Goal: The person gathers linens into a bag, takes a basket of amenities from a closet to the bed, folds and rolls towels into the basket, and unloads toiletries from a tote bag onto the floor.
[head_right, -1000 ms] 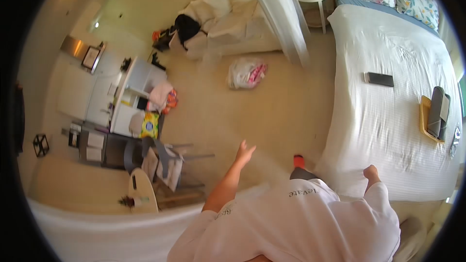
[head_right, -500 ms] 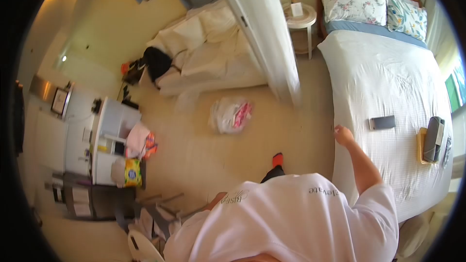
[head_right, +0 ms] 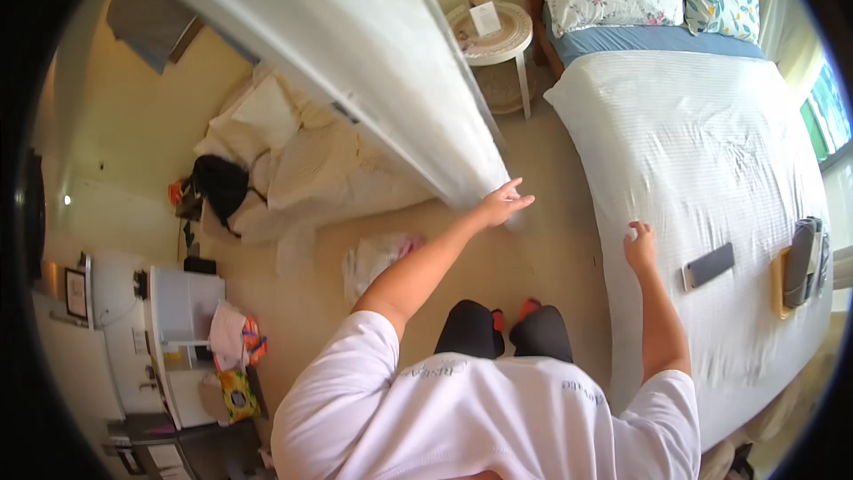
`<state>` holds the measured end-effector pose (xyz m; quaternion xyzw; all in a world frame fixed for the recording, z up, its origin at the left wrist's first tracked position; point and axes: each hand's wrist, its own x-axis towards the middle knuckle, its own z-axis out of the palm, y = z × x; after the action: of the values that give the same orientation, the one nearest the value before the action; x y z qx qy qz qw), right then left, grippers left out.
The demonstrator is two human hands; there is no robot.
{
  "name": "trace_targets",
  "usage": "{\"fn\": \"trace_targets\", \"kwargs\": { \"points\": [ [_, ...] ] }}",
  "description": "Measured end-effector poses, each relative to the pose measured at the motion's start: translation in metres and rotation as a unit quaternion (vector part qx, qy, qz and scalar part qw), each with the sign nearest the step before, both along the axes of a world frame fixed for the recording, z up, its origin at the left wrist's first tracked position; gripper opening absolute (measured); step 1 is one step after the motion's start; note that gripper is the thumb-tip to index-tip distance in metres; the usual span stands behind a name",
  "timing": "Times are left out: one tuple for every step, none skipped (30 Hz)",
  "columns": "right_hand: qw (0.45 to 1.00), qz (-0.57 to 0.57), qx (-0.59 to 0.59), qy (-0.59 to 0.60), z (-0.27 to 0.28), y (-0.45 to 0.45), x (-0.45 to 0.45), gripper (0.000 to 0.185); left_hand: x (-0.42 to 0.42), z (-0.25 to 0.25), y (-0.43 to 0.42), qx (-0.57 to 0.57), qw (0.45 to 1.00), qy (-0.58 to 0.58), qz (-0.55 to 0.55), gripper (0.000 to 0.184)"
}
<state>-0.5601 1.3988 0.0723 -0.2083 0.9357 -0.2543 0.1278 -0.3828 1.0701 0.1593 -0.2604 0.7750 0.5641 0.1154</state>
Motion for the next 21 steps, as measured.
{"fn": "trace_targets", "kwargs": {
  "points": [
    [0.999,-0.026,-0.007,0.018,-0.009,-0.014,-0.02,0.034,-0.03,-0.009,-0.014,0.001,1.0,0.017,-0.001,0.095],
    [0.998,-0.051,-0.009,0.033,-0.019,-0.019,-0.036,0.034,-0.049,-0.02,-0.028,-0.042,0.999,0.032,0.003,0.096],
    [0.993,-0.075,0.002,0.091,-0.031,-0.025,-0.048,0.035,-0.062,-0.037,-0.042,-0.081,0.996,0.043,0.009,0.096],
    [0.984,-0.098,0.016,0.15,-0.043,-0.031,-0.061,0.036,-0.074,-0.059,-0.058,-0.118,0.991,0.057,0.014,0.097],
    [0.977,-0.125,0.039,0.17,-0.054,-0.033,-0.069,0.037,-0.083,-0.082,-0.078,-0.2,0.975,0.09,0.035,0.097],
    [0.975,-0.145,0.05,0.161,-0.069,-0.028,-0.073,0.038,-0.085,-0.111,-0.102,-0.28,0.951,0.121,0.058,0.097],
    [0.972,-0.166,0.055,0.156,-0.083,-0.026,-0.079,0.039,-0.086,-0.139,-0.129,-0.371,0.92,0.105,0.071,0.097],
    [0.969,-0.189,0.056,0.151,-0.095,-0.025,-0.083,0.039,-0.084,-0.16,-0.156,-0.461,0.879,0.089,0.081,0.097],
    [0.962,-0.191,0.054,0.186,-0.106,-0.024,-0.082,0.039,-0.077,-0.173,-0.175,-0.483,0.868,0.075,0.085,0.096],
    [0.954,-0.19,0.052,0.225,-0.113,-0.025,-0.082,0.039,-0.073,-0.184,-0.192,-0.505,0.856,0.062,0.092,0.095],
    [0.945,-0.187,0.051,0.265,-0.119,-0.025,-0.081,0.038,-0.071,-0.197,-0.205,-0.553,0.828,0.011,0.095,0.092],
    [0.934,-0.184,0.052,0.301,-0.129,-0.02,-0.079,0.038,-0.071,-0.211,-0.215,-0.596,0.796,-0.044,0.095,0.09],
    [0.921,-0.15,0.028,0.359,-0.141,-0.01,-0.088,0.036,-0.071,-0.223,-0.225,-0.616,0.78,-0.038,0.107,0.089],
    [0.92,-0.137,0.016,0.366,-0.141,-0.01,-0.088,0.033,-0.071,-0.236,-0.23,-0.633,0.765,-0.037,0.117,0.088],
    [0.917,-0.126,0.026,0.378,-0.139,-0.012,-0.084,0.033,-0.075,-0.243,-0.229,-0.631,0.765,-0.043,0.121,0.086],
    [0.913,-0.108,0.016,0.393,-0.141,-0.009,-0.081,0.032,-0.078,-0.242,-0.225,-0.631,0.764,-0.046,0.126,0.085],
    [0.919,-0.107,0.0,0.38,-0.139,-0.009,-0.073,0.032,-0.077,-0.242,-0.214,-0.59,0.795,-0.066,0.126,0.083],
    [0.922,-0.11,-0.019,0.37,-0.134,-0.012,-0.069,0.032,-0.085,-0.234,-0.202,-0.549,0.822,-0.081,0.127,0.081],
    [0.927,-0.12,-0.009,0.355,-0.131,-0.012,-0.072,0.032,-0.095,-0.225,-0.2,-0.508,0.846,-0.094,0.129,0.08],
    [0.932,-0.13,0.002,0.337,-0.129,-0.011,-0.074,0.032,-0.105,-0.212,-0.202,-0.476,0.87,-0.061,0.116,0.079],
    [0.938,-0.139,0.013,0.319,-0.127,-0.013,-0.075,0.033,-0.118,-0.201,-0.21,-0.441,0.891,-0.03,0.102,0.079]
  ]
}}
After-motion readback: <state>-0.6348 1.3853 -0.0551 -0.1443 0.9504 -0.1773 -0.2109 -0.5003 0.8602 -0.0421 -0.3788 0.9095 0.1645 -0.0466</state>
